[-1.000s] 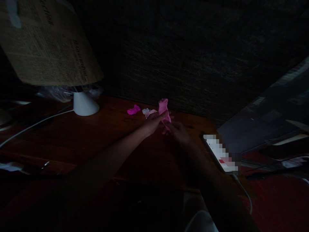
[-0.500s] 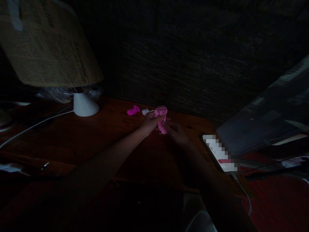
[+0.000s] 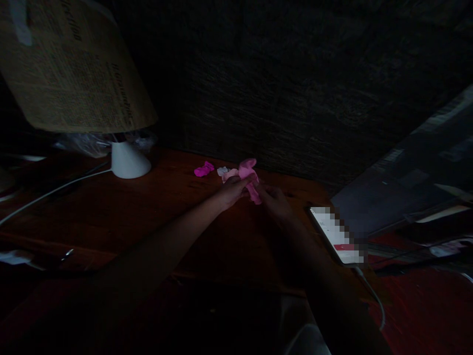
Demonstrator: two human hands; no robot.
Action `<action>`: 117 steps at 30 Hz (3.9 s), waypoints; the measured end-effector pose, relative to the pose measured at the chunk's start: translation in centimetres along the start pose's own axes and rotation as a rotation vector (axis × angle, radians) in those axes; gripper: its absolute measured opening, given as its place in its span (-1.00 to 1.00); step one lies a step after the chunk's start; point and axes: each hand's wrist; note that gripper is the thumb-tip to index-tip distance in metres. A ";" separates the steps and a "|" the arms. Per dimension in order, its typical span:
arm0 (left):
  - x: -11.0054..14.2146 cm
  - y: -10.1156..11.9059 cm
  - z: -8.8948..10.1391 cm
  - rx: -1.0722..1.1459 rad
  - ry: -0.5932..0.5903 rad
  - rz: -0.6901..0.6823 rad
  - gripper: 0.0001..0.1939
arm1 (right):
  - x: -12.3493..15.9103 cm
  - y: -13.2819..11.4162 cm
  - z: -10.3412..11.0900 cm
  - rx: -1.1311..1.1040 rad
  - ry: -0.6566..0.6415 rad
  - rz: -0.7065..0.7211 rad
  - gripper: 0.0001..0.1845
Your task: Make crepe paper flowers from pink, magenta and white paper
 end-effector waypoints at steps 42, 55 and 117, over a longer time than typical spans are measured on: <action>0.3 -0.4 -0.4 -0.121 -0.143 0.085 -0.59 | -0.5 0.6 0.4 -0.149 -0.104 0.006 -0.54; 0.5 0.0 -0.1 -0.309 -0.044 -0.153 -0.55 | 0.0 0.5 0.0 -0.216 -0.254 -0.233 -0.45; -0.5 -1.0 0.9 -0.365 -0.057 -0.106 -0.79 | 0.3 0.1 1.0 -0.127 0.034 -0.150 -0.58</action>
Point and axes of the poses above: each hand's wrist, its own x-axis away from the middle knuckle, its own z-axis out of the back of the hand, y = z × x, and after that the axes turned 10 degrees about -z, right-handed
